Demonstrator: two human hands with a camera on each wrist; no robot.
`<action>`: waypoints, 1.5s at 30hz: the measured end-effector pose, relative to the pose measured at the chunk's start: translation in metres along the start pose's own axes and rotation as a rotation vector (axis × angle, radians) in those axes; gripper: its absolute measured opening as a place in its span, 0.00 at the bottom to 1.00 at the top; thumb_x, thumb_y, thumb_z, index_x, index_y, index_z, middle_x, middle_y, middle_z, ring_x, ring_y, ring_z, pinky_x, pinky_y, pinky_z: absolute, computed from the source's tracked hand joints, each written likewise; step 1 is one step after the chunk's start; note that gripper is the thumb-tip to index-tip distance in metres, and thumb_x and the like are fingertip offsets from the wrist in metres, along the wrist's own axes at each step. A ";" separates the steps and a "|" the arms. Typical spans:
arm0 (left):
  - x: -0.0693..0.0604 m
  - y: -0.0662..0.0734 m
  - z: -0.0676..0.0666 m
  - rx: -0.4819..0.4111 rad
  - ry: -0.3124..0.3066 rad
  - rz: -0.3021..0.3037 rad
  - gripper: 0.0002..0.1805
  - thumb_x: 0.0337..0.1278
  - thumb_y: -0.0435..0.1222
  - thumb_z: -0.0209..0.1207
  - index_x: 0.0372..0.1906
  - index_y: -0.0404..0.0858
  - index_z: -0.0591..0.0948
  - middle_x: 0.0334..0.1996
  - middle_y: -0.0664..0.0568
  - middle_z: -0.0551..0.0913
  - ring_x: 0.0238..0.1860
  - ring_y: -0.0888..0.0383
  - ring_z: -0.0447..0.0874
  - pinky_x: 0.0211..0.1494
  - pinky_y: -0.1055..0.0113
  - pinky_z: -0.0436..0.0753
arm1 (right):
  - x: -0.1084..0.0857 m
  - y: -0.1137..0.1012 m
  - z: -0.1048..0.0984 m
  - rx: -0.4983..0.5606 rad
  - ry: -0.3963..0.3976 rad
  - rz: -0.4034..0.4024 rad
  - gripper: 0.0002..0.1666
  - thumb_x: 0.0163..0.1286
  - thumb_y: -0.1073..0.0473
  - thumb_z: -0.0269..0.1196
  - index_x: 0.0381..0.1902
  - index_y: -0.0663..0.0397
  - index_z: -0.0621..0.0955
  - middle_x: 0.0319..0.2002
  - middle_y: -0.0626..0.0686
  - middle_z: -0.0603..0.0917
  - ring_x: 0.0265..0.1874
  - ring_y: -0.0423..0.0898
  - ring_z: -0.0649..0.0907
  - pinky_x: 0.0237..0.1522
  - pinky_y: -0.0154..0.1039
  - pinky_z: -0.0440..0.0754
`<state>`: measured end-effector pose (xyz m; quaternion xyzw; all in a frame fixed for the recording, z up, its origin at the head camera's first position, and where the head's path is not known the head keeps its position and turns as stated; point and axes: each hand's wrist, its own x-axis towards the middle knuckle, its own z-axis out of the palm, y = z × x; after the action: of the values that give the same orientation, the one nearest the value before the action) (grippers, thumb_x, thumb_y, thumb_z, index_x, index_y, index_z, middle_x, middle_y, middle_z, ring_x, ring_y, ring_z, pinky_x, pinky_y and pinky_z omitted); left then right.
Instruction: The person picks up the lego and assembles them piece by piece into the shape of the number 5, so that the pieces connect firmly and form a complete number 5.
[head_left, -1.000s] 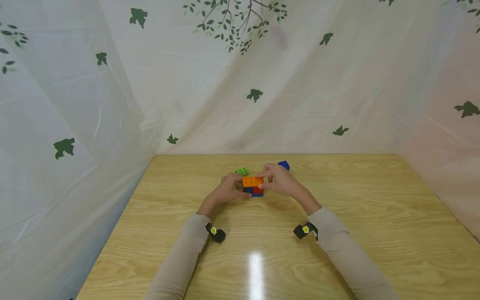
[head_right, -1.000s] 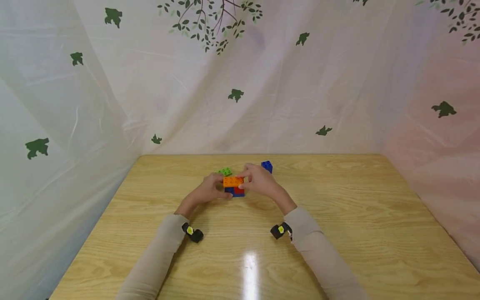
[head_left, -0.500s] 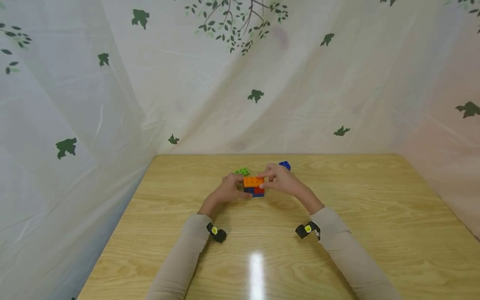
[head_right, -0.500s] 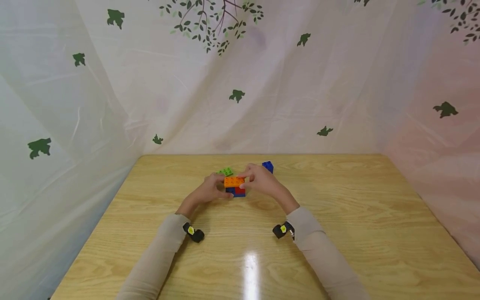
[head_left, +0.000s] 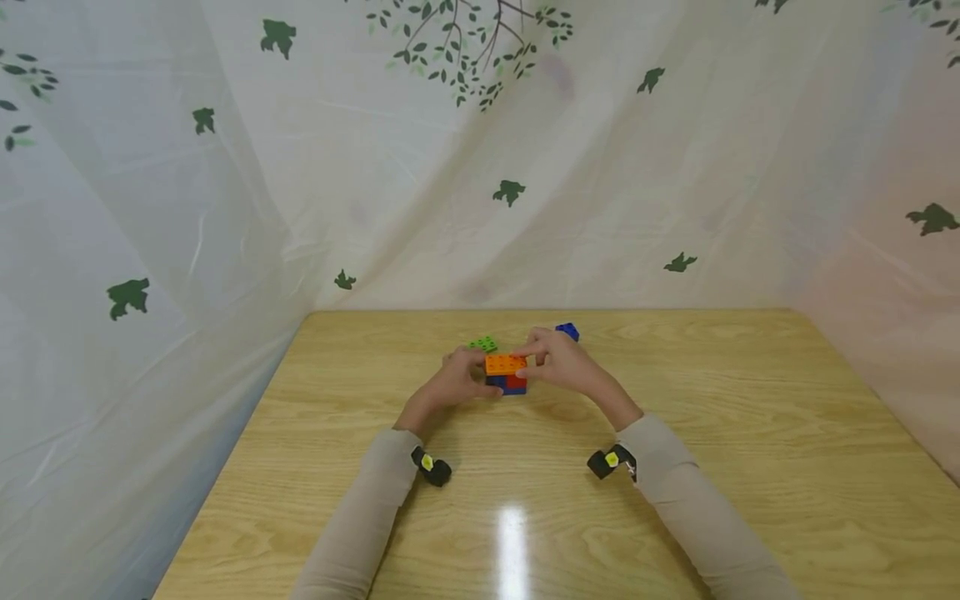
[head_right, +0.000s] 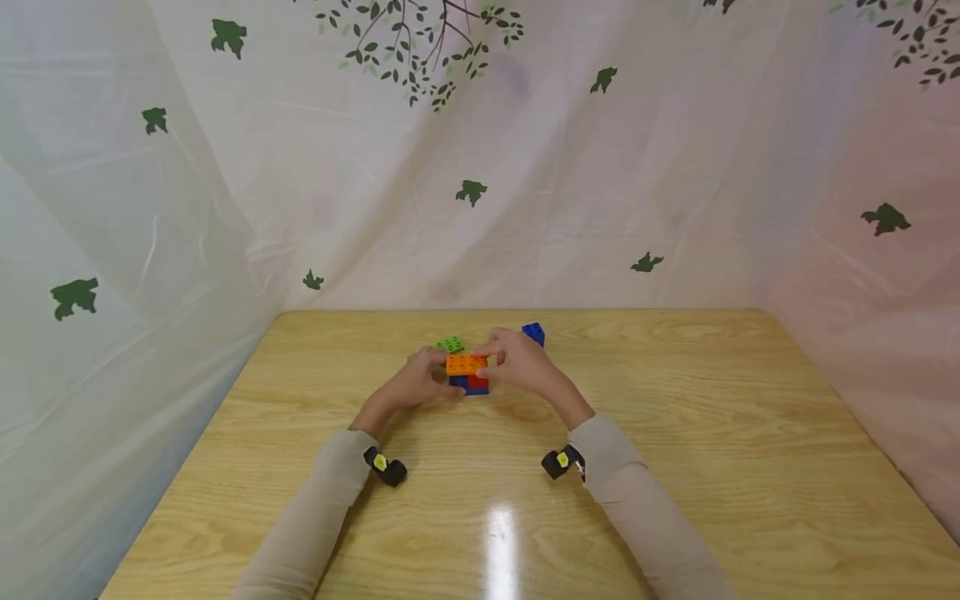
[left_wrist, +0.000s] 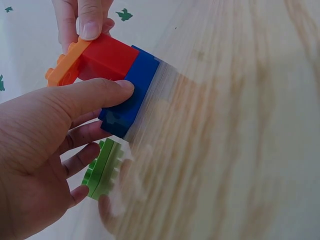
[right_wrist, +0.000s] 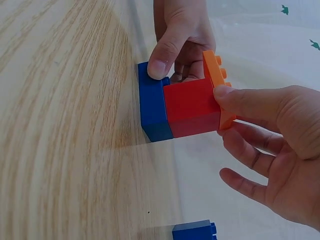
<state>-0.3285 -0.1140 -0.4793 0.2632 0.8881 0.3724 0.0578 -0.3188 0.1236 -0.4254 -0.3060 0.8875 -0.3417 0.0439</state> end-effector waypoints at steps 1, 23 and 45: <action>0.000 0.000 0.000 -0.002 -0.001 0.001 0.17 0.54 0.39 0.75 0.49 0.40 0.87 0.48 0.50 0.88 0.54 0.50 0.74 0.64 0.43 0.59 | 0.000 0.000 0.000 -0.003 0.001 -0.002 0.22 0.67 0.58 0.71 0.57 0.57 0.86 0.36 0.57 0.76 0.27 0.43 0.72 0.29 0.34 0.69; -0.001 0.001 0.000 0.006 0.006 0.002 0.16 0.54 0.40 0.75 0.46 0.41 0.87 0.47 0.51 0.88 0.53 0.50 0.73 0.62 0.44 0.59 | 0.000 0.004 0.001 0.005 0.009 -0.028 0.20 0.66 0.59 0.71 0.56 0.56 0.87 0.41 0.60 0.81 0.28 0.42 0.77 0.32 0.35 0.77; -0.001 0.003 -0.001 0.032 0.003 -0.014 0.18 0.53 0.41 0.75 0.48 0.42 0.87 0.48 0.51 0.89 0.51 0.52 0.73 0.61 0.47 0.58 | 0.002 0.011 0.000 0.121 0.006 -0.016 0.21 0.64 0.59 0.73 0.55 0.57 0.86 0.47 0.57 0.86 0.29 0.41 0.82 0.34 0.36 0.82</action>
<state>-0.3264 -0.1135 -0.4765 0.2574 0.8959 0.3579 0.0550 -0.3256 0.1288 -0.4319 -0.3087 0.8629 -0.3961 0.0569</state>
